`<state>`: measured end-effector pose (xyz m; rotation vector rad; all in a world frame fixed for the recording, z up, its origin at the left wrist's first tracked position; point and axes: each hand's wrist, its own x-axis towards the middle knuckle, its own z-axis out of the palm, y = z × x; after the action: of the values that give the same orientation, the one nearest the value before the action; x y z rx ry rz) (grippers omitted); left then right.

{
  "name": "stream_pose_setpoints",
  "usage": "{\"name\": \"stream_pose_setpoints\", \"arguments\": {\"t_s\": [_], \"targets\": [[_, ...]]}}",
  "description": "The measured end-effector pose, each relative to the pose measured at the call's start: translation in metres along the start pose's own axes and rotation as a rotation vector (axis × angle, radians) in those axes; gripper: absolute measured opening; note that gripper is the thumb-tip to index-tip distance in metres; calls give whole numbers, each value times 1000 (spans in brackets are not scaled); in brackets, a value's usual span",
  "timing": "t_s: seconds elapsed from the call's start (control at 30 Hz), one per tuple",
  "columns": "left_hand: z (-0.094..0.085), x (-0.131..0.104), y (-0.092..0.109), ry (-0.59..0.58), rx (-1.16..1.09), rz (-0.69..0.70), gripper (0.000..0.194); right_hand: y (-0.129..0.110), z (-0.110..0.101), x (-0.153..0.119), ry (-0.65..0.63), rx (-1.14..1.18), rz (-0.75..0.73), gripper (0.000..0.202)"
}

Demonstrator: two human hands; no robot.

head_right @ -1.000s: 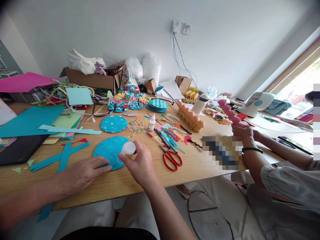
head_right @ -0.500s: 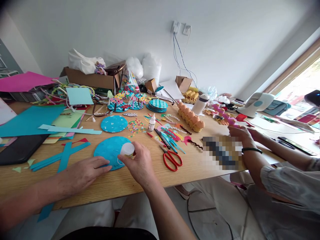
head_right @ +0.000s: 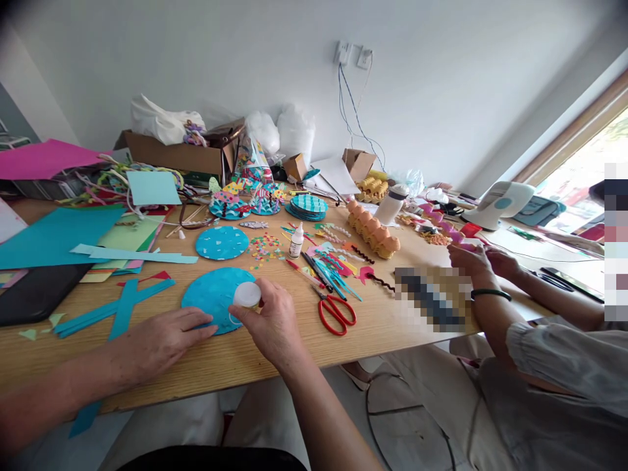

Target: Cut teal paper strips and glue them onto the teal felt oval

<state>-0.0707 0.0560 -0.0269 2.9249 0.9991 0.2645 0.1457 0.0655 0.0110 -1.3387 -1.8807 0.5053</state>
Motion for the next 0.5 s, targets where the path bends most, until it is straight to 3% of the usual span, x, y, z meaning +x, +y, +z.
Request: {"name": "stream_pose_setpoints", "arguments": {"t_s": [0.5], "targets": [[0,0,0,-39,102,24,39,0,1,-1,12,10,2,24]]}}
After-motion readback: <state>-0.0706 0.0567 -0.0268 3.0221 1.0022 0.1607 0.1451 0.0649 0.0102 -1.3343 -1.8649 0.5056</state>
